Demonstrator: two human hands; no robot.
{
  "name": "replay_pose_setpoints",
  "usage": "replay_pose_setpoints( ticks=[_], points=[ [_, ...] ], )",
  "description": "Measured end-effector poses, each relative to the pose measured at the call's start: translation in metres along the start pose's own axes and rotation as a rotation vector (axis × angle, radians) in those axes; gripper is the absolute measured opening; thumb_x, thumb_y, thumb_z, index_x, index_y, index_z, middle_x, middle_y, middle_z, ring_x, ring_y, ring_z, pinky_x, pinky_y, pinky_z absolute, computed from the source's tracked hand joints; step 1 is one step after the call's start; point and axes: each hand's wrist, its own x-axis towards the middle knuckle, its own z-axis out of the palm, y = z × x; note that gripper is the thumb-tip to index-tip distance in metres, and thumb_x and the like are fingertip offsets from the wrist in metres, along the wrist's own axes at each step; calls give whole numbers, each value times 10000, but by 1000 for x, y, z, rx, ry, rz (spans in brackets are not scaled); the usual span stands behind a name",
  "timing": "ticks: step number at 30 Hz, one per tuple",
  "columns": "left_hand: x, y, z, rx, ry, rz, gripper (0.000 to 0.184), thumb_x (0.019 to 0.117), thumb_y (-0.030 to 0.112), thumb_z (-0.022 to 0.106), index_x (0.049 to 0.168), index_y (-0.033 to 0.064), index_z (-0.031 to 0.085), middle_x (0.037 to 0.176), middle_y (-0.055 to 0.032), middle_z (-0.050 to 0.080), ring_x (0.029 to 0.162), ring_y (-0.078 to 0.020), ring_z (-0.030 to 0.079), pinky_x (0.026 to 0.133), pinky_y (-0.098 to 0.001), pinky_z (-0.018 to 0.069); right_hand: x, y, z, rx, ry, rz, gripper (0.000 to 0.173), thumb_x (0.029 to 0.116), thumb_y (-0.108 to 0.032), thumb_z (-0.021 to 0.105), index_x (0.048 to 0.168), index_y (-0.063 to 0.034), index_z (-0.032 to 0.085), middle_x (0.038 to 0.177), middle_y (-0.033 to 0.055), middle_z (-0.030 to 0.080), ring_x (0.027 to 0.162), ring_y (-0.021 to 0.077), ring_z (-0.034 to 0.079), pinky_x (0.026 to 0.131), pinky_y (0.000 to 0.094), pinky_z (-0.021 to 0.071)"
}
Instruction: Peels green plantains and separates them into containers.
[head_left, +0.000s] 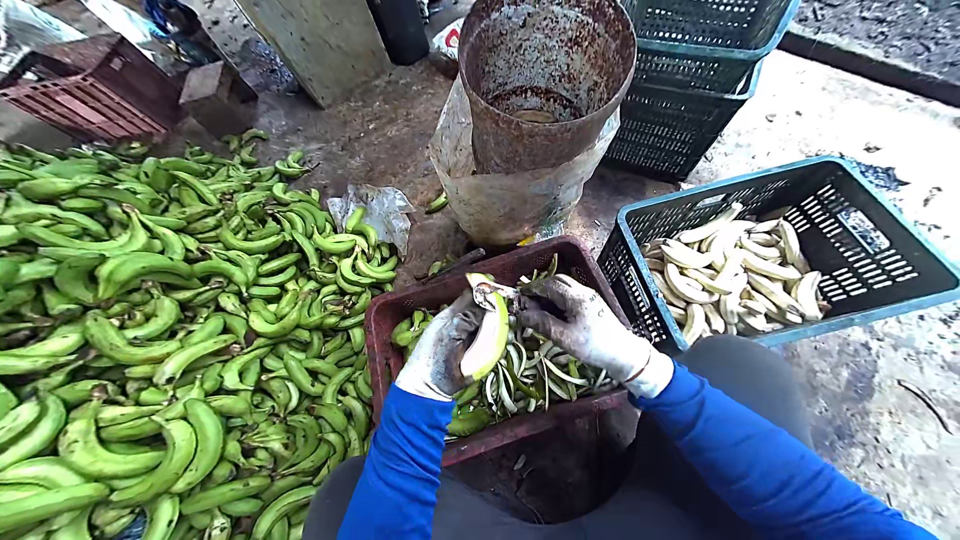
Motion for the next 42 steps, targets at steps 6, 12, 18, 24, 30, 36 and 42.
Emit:
replay_pose_setpoints(
  ticks=[6,12,18,24,30,36,42],
  points=[
    [-1,0,-7,159,-359,-95,528,994,384,628,1422,91,531,1049,-129,684,817,-175,681,701,-310,598,24,28,-22,-104,-140,157,387,1017,-581,532,1147,-279,737,1034,-43,730,953,136,691,860,518,571],
    [15,-7,8,-316,228,84,324,1053,244,511,1356,131,531,1127,-175,670,922,-290,689,787,-461,597,9,9,-17,-71,135,180,475,921,-540,708,1274,-223,685,1189,21,682,1044,172,665,895,489,574],
    [15,-4,6,-419,367,293,423,1123,331,270,1184,73,599,1082,-139,708,971,-262,707,813,-437,603,-15,4,21,-100,112,-54,435,926,-487,723,1221,-168,714,1147,28,693,1097,176,644,979,447,541],
    [13,-3,11,-452,438,337,384,1126,305,293,1206,55,574,1071,-144,696,971,-265,708,856,-442,601,-10,2,21,-96,94,-135,422,934,-488,720,1218,-175,717,1154,35,677,1122,170,628,1007,434,525],
    [12,-3,11,-400,365,168,384,1113,326,336,1156,48,598,1012,-155,689,913,-273,701,812,-450,601,-10,5,21,-135,81,-239,371,941,-464,723,1212,-212,726,1150,40,677,1127,186,624,1012,447,514],
    [5,-1,8,-305,258,32,301,1066,301,502,1210,70,629,992,-135,684,853,-223,681,756,-404,595,-3,7,8,-128,127,-304,377,937,-401,745,1241,-179,728,1137,47,680,1097,188,631,987,439,527],
    [-3,-2,9,-74,-179,-33,495,997,198,569,1480,128,487,1123,-178,670,923,-251,686,829,-427,596,15,11,-21,-91,-109,179,380,1030,-544,531,1132,-254,754,911,-33,728,783,125,683,727,452,589]
  ],
)
